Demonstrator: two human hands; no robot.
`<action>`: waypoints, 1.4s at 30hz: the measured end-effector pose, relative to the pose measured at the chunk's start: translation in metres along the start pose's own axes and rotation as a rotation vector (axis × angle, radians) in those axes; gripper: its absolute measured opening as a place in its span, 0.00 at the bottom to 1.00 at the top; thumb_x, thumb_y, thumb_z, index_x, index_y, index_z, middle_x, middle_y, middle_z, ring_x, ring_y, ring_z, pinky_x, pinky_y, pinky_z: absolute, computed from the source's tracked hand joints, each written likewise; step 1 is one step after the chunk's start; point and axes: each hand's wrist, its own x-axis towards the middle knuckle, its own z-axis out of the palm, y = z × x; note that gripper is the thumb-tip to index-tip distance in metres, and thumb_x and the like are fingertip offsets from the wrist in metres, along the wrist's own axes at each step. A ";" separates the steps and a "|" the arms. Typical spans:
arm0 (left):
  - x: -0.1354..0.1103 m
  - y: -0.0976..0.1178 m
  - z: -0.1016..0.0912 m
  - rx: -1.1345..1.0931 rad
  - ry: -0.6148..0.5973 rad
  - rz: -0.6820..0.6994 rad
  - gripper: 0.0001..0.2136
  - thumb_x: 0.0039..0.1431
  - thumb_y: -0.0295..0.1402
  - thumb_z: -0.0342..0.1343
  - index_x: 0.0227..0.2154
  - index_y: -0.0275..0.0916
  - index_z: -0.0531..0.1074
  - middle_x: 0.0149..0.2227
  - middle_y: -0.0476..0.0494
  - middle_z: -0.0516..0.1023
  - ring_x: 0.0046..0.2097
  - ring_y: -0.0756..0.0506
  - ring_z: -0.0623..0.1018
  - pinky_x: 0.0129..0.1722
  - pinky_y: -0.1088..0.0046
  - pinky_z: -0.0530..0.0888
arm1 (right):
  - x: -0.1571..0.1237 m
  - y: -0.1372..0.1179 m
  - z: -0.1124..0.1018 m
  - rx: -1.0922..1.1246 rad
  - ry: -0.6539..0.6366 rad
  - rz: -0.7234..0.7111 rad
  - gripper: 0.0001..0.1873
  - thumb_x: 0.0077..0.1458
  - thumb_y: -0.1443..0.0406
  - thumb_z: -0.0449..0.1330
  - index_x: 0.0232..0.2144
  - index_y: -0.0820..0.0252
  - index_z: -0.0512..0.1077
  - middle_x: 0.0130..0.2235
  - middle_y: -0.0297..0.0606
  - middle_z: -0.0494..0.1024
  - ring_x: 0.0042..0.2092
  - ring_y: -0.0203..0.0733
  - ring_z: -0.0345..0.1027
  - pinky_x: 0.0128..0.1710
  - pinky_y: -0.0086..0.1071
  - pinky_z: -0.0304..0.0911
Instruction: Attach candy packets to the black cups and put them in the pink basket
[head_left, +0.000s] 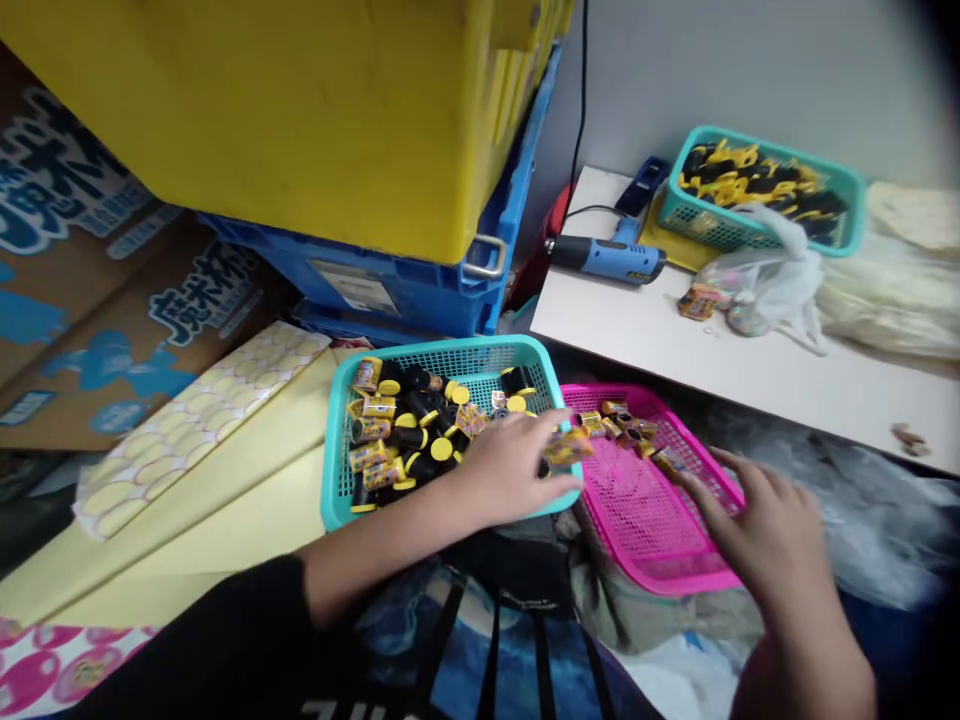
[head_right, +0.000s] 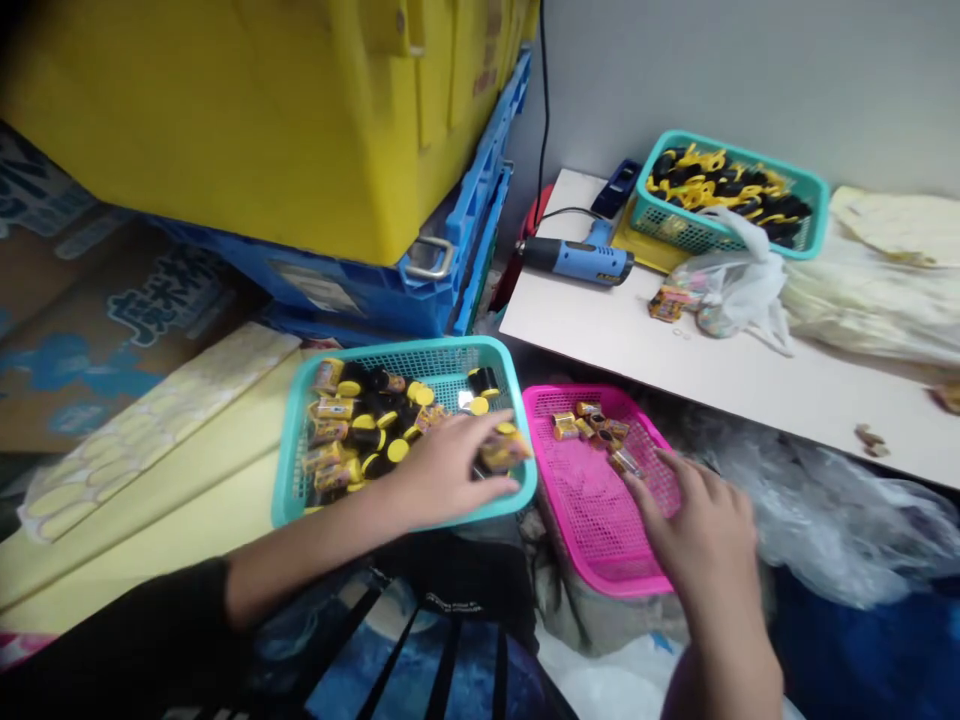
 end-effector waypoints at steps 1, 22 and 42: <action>0.013 0.012 0.010 0.043 -0.069 0.078 0.33 0.51 0.45 0.62 0.58 0.37 0.63 0.49 0.34 0.76 0.50 0.34 0.73 0.49 0.56 0.69 | -0.002 0.010 -0.002 -0.012 0.005 0.022 0.33 0.59 0.42 0.44 0.42 0.62 0.73 0.41 0.53 0.75 0.44 0.59 0.68 0.44 0.51 0.60; -0.075 -0.133 -0.046 0.378 0.479 -0.507 0.11 0.59 0.38 0.53 0.41 0.37 0.67 0.44 0.35 0.70 0.50 0.34 0.72 0.51 0.53 0.70 | 0.144 -0.277 0.114 0.582 -0.479 -0.699 0.20 0.54 0.70 0.51 0.50 0.66 0.64 0.47 0.46 0.69 0.41 0.38 0.66 0.43 0.32 0.64; -0.036 -0.048 -0.053 -0.811 0.358 -0.619 0.15 0.54 0.45 0.57 0.39 0.41 0.69 0.29 0.51 0.73 0.25 0.53 0.72 0.20 0.82 0.66 | 0.124 -0.143 0.037 0.303 -0.382 -0.397 0.16 0.53 0.61 0.59 0.45 0.58 0.68 0.44 0.39 0.70 0.40 0.40 0.68 0.40 0.31 0.62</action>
